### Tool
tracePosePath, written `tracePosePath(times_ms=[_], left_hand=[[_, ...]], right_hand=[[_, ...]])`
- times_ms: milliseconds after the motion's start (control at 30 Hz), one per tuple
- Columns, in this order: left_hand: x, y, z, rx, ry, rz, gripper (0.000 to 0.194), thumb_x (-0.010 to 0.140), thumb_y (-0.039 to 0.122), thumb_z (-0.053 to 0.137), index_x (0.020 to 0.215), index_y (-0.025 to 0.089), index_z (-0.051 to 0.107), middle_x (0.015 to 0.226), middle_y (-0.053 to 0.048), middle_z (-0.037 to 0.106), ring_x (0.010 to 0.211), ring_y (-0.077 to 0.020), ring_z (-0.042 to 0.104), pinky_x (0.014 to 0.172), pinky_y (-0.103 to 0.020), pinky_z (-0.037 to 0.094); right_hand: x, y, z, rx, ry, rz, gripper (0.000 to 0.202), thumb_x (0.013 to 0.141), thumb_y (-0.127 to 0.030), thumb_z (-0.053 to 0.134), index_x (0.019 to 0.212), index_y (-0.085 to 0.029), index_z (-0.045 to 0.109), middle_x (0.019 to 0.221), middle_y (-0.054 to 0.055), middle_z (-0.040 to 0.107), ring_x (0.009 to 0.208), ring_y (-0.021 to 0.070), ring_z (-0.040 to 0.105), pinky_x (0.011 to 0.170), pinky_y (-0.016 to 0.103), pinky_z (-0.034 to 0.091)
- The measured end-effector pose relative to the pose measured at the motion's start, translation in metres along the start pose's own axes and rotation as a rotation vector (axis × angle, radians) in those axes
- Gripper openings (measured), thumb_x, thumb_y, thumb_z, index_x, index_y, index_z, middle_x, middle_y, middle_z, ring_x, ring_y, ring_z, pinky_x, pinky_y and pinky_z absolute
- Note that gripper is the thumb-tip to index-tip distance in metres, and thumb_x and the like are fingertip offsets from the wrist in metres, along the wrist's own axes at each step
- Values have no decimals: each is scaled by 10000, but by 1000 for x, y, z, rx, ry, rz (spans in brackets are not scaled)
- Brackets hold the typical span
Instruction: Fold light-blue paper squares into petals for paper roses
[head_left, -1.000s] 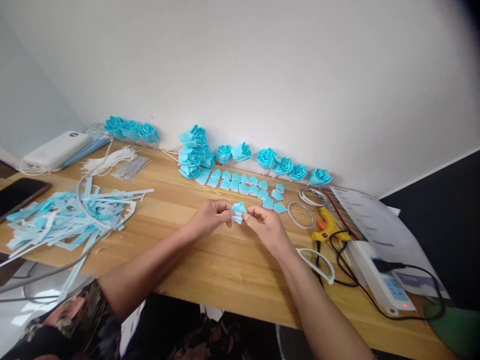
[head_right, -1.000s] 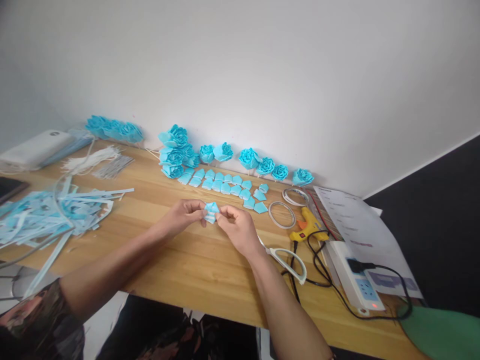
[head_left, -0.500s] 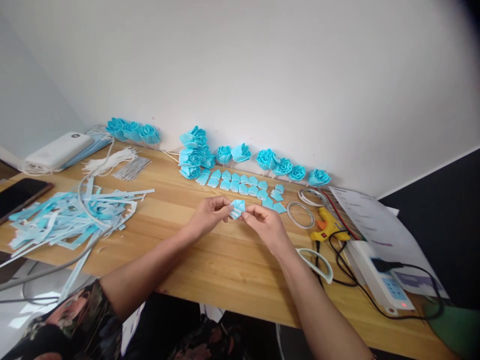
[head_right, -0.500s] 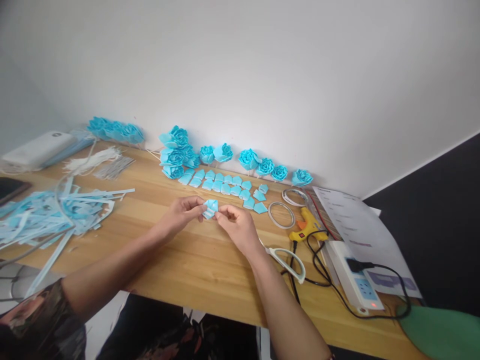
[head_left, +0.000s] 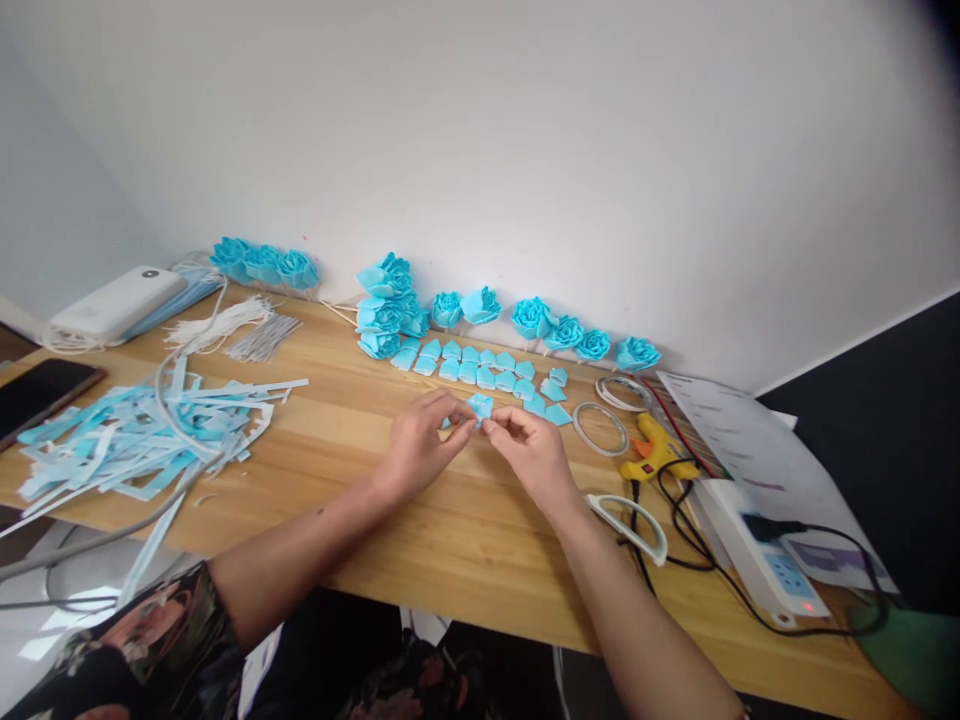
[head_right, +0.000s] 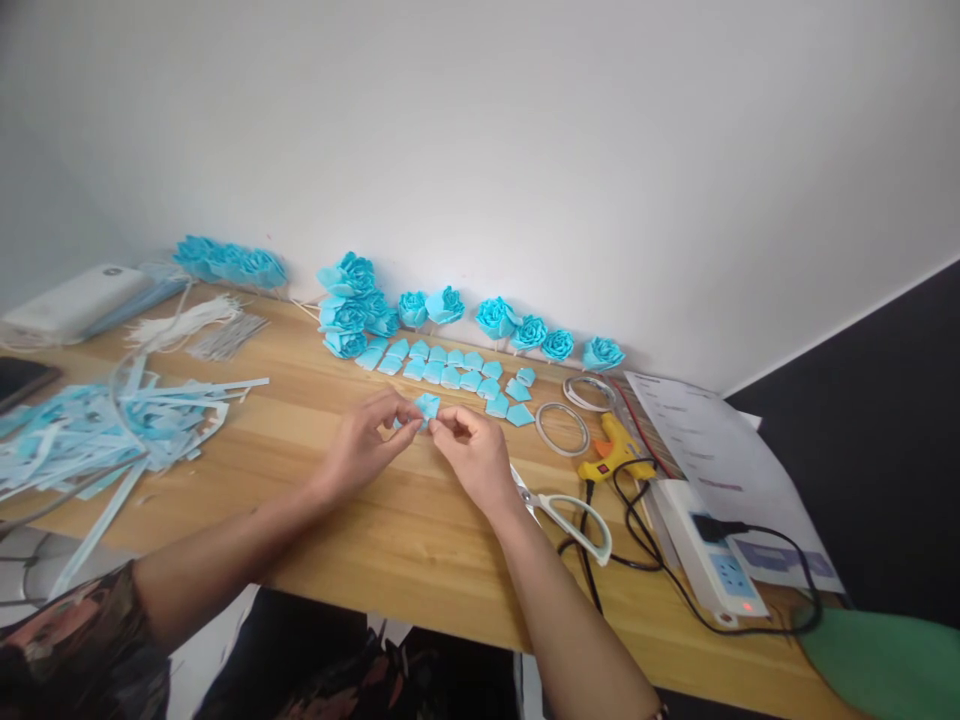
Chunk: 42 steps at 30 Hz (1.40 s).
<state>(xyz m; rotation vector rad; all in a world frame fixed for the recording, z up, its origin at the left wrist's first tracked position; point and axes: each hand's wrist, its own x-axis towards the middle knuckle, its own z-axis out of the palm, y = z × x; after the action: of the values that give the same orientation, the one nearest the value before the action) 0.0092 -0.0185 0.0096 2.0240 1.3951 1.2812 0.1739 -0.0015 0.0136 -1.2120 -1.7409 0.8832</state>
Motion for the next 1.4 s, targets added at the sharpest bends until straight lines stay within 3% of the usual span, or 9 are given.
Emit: tracePosePath(times_ms=[300,633,1100,1300,1400], left_hand=[[0,-3,1,60,6,-24,93,822,240,586,868,184,644,725,-10,603,721,-138,545,679,-249,404],[-1,-4,2,115,-2,-12,85,819,213,562,812,193,645,711,-7,607,697,-137,535,668,-255,395],[-1,-2,1,58,-22,-1,167,837,189,507,737,183,640,680,-6,603,658,-126,518,631,-245,375],[1,-3,2,30,-19,-42,167,827,224,525,703,178,627,671,-3,609,644,-122,512,622,-237,373],[7,-5,-5,20,15,-102,184,822,236,516,690,171,626,656,2,610,617,-113,509,603,-224,373]], right_hand=[[-3,-9,0,-53,17,-35,138,782,-266,576,706,-181,656,697,4,666,666,152,602,661,245,446],[-4,-7,2,-154,30,-142,133,783,-224,551,689,-203,643,709,16,679,685,170,615,702,273,469],[-4,-5,3,-171,23,-142,126,787,-221,555,714,-205,656,732,16,693,698,174,624,707,275,469],[-3,-7,3,-139,8,-107,131,783,-232,559,696,-198,651,708,10,681,682,165,612,696,264,464],[-2,-5,2,-86,11,-56,136,784,-260,567,713,-192,660,708,7,682,681,163,613,684,259,463]])
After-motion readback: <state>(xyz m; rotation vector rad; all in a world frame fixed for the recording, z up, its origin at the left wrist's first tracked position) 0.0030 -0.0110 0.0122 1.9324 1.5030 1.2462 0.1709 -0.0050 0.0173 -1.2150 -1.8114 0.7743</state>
